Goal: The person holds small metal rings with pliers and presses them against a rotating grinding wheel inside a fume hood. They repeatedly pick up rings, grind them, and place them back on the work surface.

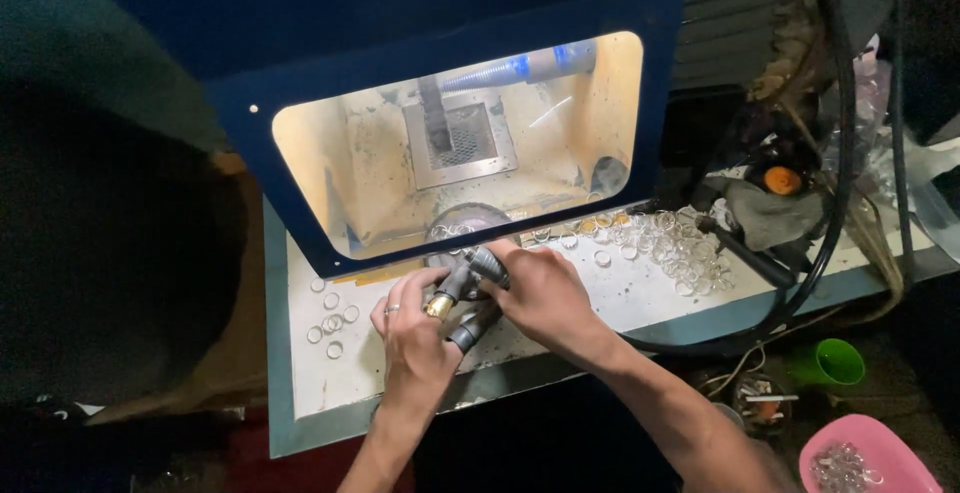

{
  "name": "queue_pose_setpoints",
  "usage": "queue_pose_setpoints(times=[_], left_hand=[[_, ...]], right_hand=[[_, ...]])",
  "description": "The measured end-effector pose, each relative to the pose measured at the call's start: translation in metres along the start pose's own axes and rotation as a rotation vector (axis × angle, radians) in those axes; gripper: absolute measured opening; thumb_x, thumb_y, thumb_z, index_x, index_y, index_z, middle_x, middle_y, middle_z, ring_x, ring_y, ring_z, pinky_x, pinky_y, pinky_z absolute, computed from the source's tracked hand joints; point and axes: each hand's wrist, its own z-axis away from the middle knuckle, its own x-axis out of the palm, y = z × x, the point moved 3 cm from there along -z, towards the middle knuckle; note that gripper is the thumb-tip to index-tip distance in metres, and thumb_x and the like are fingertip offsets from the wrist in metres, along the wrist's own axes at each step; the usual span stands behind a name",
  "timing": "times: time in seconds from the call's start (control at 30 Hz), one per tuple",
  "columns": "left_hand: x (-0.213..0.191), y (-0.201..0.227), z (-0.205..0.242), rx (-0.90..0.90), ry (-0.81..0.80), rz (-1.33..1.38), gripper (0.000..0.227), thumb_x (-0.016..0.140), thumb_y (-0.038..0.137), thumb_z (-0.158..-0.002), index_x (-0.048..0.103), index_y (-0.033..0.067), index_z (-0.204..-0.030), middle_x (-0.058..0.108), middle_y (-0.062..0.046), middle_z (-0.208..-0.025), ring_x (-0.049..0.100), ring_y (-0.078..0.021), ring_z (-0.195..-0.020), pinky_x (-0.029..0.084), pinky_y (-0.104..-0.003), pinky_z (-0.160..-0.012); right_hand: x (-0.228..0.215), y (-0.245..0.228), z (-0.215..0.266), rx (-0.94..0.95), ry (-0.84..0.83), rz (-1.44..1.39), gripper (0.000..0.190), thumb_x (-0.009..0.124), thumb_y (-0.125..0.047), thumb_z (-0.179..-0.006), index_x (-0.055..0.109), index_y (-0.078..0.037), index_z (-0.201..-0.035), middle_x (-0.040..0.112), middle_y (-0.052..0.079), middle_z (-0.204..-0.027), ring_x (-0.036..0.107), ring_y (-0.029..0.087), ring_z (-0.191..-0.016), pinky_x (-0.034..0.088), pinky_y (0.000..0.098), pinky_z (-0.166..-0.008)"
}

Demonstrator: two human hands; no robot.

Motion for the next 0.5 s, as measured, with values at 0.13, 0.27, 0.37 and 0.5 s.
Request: queue_pose_setpoints(times=[0.13,0.27,0.37,0.5], left_hand=[[0.007,-0.004,-0.010,0.058,-0.013,-0.019,0.053,0.093,0.006,-0.064,0.070,-0.0050,-0.110,0.067,-0.013,-0.119,0.058,-0.0326,-0.120,0.046,-0.046,-0.097],[0.003,-0.005,-0.018,0.098,0.023,0.003,0.050,0.094,0.007,-0.063,0.069,-0.0040,-0.106,0.070,-0.011,-0.108,0.061,-0.0318,-0.110,0.052,-0.038,-0.087],[0.009,-0.016,-0.021,0.015,-0.026,0.025,0.046,0.095,0.010,-0.061,0.072,0.0057,-0.100,0.070,-0.004,-0.103,0.063,-0.0292,-0.107,0.052,-0.039,-0.086],[-0.006,-0.003,-0.036,-0.042,-0.122,0.044,0.035,0.098,0.024,-0.061,0.079,0.0161,-0.089,0.074,0.000,-0.100,0.067,-0.0283,-0.101,0.048,-0.041,-0.091]], right_hand=[[0.009,0.005,-0.012,0.062,-0.030,0.051,0.032,0.071,-0.027,-0.094,0.063,-0.007,-0.117,0.075,0.016,-0.099,0.072,0.035,-0.090,0.057,0.0442,-0.084],[0.007,0.002,-0.011,0.083,-0.043,0.089,0.030,0.071,-0.030,-0.095,0.063,-0.008,-0.114,0.074,0.018,-0.095,0.070,0.036,-0.087,0.057,0.0443,-0.079],[-0.007,-0.012,-0.001,0.092,-0.067,0.014,0.031,0.068,-0.023,-0.096,0.063,-0.003,-0.120,0.074,0.022,-0.098,0.072,0.041,-0.092,0.056,0.0513,-0.084],[-0.018,-0.023,0.004,0.031,-0.055,-0.043,0.029,0.062,-0.013,-0.097,0.063,0.004,-0.120,0.073,0.025,-0.096,0.075,0.043,-0.091,0.056,0.0559,-0.087]])
